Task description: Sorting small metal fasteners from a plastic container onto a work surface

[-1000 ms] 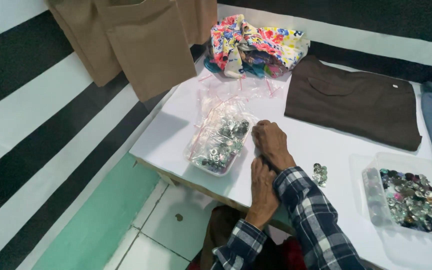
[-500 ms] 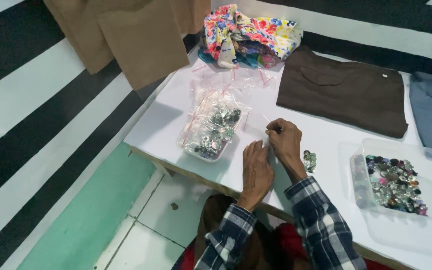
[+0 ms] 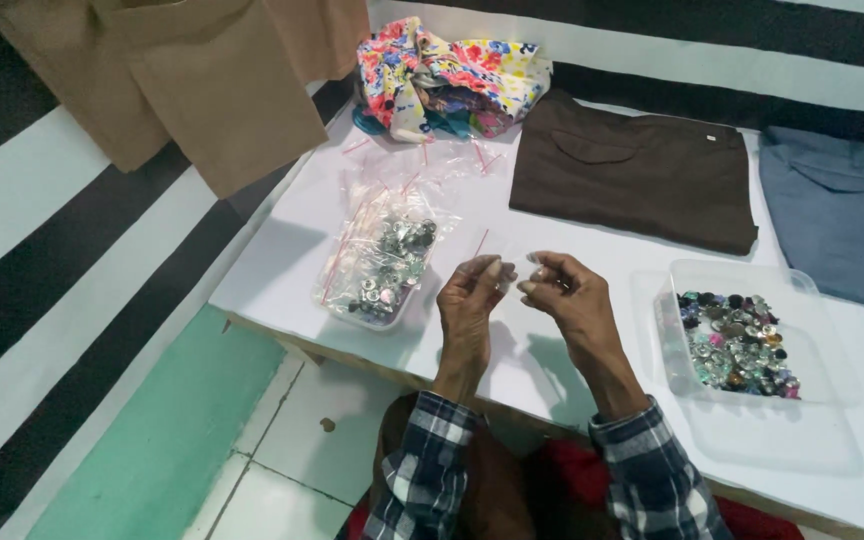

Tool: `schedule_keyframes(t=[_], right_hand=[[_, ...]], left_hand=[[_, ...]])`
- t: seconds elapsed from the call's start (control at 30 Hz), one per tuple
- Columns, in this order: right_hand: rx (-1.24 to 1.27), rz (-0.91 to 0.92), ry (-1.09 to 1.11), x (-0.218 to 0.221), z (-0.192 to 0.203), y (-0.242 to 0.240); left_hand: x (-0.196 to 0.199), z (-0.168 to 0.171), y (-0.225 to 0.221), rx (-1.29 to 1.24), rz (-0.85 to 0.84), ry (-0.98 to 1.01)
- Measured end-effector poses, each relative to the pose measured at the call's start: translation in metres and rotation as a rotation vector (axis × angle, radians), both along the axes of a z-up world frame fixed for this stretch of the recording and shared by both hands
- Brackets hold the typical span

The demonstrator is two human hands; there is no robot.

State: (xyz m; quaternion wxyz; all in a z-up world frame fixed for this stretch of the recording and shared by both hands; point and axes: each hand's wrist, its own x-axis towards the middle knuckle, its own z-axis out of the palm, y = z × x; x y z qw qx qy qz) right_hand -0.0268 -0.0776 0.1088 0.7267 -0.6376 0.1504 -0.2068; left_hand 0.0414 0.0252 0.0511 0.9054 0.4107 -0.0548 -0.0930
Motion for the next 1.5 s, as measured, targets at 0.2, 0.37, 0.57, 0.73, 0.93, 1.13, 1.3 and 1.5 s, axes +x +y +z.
schedule_keyframes(t=[0.2, 0.37, 0.57, 0.73, 0.93, 1.13, 1.3, 1.5], right_hand=[[0.024, -0.085, 0.024, -0.04, 0.006, -0.01], [-0.002, -0.155, -0.028, -0.058, 0.006, -0.024], [-0.155, -0.254, -0.086, -0.064, 0.0, -0.03], [-0.77, -0.503, -0.049, -0.068, 0.005, -0.01], [-0.919, -0.54, -0.176, -0.062, 0.016, 0.01], [-0.817, -0.522, -0.048, -0.066, 0.015, 0.006], [-0.82, -0.504, -0.083, -0.068, 0.01, 0.001], [-1.075, -0.535, -0.154, -0.066, 0.002, -0.001]], left_hand=[[-0.028, 0.016, 0.001, -0.018, -0.109, -0.019], [-0.036, 0.018, -0.002, -0.033, -0.158, -0.047], [-0.054, 0.037, 0.002, 0.138, -0.142, -0.165], [-0.052, 0.033, -0.012, 0.255, -0.006, -0.183], [-0.065, 0.035, -0.024, 0.412, 0.195, -0.501], [-0.067, 0.041, -0.014, 0.467, 0.182, -0.752], [-0.066, 0.039, -0.015, 0.565, 0.227, -0.685], [-0.065, 0.051, -0.014, 0.663, 0.312, -0.727]])
